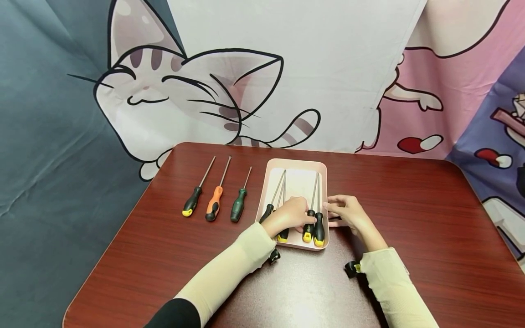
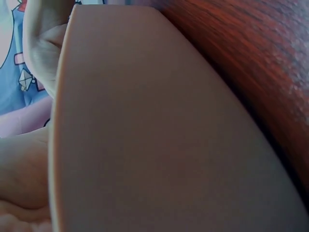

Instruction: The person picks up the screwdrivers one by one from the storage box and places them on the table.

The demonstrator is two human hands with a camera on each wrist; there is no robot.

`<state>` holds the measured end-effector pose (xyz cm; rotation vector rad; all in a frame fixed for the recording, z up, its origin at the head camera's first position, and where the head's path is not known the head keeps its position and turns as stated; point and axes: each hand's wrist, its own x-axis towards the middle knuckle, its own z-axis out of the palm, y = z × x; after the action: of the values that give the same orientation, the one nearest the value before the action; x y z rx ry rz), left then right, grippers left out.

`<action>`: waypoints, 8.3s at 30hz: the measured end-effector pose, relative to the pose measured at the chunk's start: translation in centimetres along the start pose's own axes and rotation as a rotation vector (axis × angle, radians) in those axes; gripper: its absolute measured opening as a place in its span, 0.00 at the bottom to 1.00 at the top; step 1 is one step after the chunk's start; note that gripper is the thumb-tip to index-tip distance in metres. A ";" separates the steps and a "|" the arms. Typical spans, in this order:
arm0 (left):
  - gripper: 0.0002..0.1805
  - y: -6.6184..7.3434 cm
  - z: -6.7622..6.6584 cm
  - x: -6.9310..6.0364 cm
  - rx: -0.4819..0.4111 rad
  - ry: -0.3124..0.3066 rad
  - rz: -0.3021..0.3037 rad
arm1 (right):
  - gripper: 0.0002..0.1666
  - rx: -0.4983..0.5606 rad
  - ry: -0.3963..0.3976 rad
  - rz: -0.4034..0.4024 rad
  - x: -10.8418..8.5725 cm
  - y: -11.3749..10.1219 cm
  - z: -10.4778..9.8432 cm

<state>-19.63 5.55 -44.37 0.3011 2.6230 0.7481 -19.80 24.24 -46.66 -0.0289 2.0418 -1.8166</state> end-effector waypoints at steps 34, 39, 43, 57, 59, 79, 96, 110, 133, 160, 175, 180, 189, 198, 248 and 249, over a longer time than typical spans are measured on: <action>0.17 0.5 0.8 0.6 0.196 0.054 -0.011 | 0.33 -0.007 0.004 0.007 0.1 -0.1 0.1; 0.17 0.4 0.8 0.8 0.223 0.062 -0.001 | 0.33 -0.009 0.006 0.006 0.0 0.0 0.1; 0.16 0.3 0.7 0.9 0.222 0.054 0.016 | 0.33 -0.016 0.008 0.004 0.0 0.0 0.0; 0.17 -0.2 -0.3 0.7 0.126 0.015 0.037 | 0.32 -0.001 0.003 0.002 0.0 -0.1 0.1; 0.18 -0.4 -0.6 0.7 0.139 0.018 0.060 | 0.32 0.001 0.001 0.002 0.0 -0.1 0.1; 0.21 -1.3 -2.8 0.1 0.031 -0.019 0.149 | 0.33 -0.018 0.015 0.007 0.0 0.0 0.1; 0.26 -2.2 -4.0 -0.2 -0.223 -0.072 0.120 | 0.33 -0.024 0.013 -0.001 0.0 0.0 0.1; 0.28 -3.3 -4.9 -0.6 -0.251 -0.078 0.118 | 0.32 -0.014 0.005 0.000 0.0 0.1 0.1; 0.31 -4.9 -6.8 -1.9 -0.399 -0.070 0.102 | 0.33 -0.023 0.001 -0.005 0.0 0.0 0.0; 0.30 -7.1 -8.9 -2.4 -0.457 0.032 0.063 | 0.32 -0.033 -0.001 -0.006 0.0 0.1 0.0; 0.29 -9.0 -10.0 -2.7 -0.488 0.045 0.022 | 0.32 -0.033 -0.003 -0.002 0.1 0.1 0.0; 0.27 -9.6 -10.5 -2.9 -0.509 0.037 0.006 | 0.33 -0.038 0.002 0.002 0.1 0.1 0.0; 0.19 -10.5 -11.2 -3.1 -0.521 0.080 -0.007 | 0.32 -0.023 -0.004 -0.010 0.1 0.2 0.0; 0.12 -11.4 -11.8 -3.5 -0.491 0.116 -0.035 | 0.33 -0.034 0.005 0.004 0.2 0.2 0.0; 0.23 -19.0 -16.6 -5.4 -0.846 -0.133 -0.024 | 0.32 -0.019 0.001 0.003 0.1 0.1 0.0; 0.23 -19.2 -16.7 -5.5 -0.843 -0.133 -0.024 | 0.33 -0.021 0.002 0.004 0.1 0.1 0.0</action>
<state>-23.67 -19.82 -40.09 0.0625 1.9564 1.6481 -19.86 24.19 -46.79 -0.0288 2.0609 -1.7939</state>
